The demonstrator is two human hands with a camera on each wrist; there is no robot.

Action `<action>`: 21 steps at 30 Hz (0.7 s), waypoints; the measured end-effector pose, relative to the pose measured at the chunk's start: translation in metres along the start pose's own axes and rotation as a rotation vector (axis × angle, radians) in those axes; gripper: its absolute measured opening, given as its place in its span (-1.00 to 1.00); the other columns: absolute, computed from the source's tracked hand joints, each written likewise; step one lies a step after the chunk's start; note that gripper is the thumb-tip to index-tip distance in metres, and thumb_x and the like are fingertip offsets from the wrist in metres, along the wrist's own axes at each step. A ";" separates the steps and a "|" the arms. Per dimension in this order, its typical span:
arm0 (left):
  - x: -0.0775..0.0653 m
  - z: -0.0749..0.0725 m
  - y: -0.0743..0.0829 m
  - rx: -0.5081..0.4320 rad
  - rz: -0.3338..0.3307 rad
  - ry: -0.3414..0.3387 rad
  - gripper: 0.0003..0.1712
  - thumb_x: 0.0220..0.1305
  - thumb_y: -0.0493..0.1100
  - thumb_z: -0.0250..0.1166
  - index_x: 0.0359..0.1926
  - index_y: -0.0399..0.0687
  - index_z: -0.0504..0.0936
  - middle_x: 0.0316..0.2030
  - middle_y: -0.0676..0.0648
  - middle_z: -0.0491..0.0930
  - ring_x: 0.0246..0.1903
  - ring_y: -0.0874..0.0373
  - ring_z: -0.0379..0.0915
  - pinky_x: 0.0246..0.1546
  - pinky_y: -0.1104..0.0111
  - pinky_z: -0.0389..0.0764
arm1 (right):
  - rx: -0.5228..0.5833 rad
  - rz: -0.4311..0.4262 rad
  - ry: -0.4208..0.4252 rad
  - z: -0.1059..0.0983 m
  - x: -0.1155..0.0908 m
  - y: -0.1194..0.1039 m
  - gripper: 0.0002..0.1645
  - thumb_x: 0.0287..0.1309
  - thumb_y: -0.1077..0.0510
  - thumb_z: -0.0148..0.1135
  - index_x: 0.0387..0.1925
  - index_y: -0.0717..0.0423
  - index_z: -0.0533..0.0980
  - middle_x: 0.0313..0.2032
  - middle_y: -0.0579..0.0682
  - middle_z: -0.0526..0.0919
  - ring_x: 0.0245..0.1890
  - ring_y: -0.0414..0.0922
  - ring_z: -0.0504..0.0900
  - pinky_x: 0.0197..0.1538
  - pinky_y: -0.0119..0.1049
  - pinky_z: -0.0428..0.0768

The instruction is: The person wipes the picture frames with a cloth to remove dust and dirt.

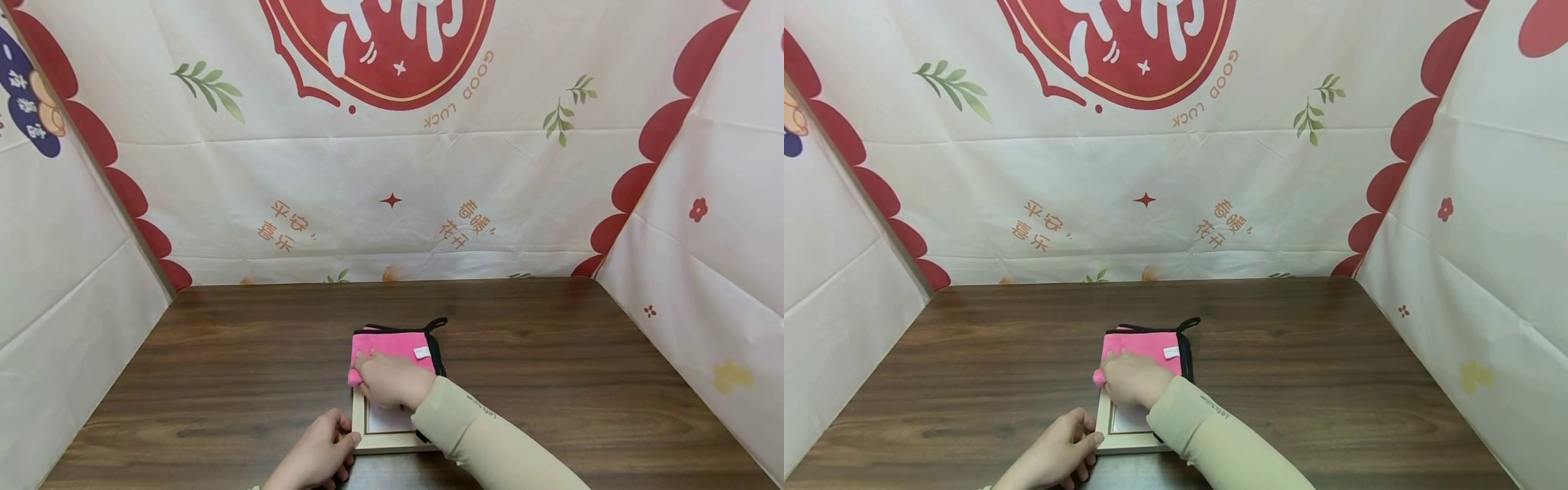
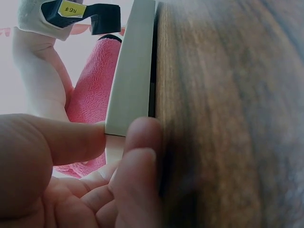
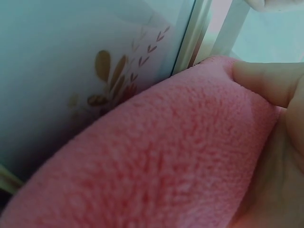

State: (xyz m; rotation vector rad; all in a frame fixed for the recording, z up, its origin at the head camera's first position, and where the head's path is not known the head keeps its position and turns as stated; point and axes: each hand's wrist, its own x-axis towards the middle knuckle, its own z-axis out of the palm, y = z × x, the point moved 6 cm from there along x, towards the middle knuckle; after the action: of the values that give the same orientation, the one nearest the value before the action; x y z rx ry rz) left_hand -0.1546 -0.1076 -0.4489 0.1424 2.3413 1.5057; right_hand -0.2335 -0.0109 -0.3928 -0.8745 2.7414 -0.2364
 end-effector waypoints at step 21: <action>-0.001 0.000 0.002 -0.002 0.010 -0.001 -0.81 0.30 -0.17 0.17 -0.29 -0.20 0.36 -0.66 -0.01 0.48 -0.75 0.22 0.40 -0.85 0.43 0.38 | 0.000 0.013 -0.003 0.001 0.003 0.002 -0.69 0.32 0.03 0.04 0.02 0.05 0.45 0.11 0.06 0.54 0.01 -0.14 0.53 -0.26 -0.33 0.56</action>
State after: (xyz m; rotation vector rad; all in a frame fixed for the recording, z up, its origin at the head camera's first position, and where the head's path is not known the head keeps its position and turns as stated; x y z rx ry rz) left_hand -0.1536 -0.1076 -0.4470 0.1544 2.3415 1.5115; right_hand -0.2373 -0.0110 -0.3945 -0.8558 2.7435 -0.2322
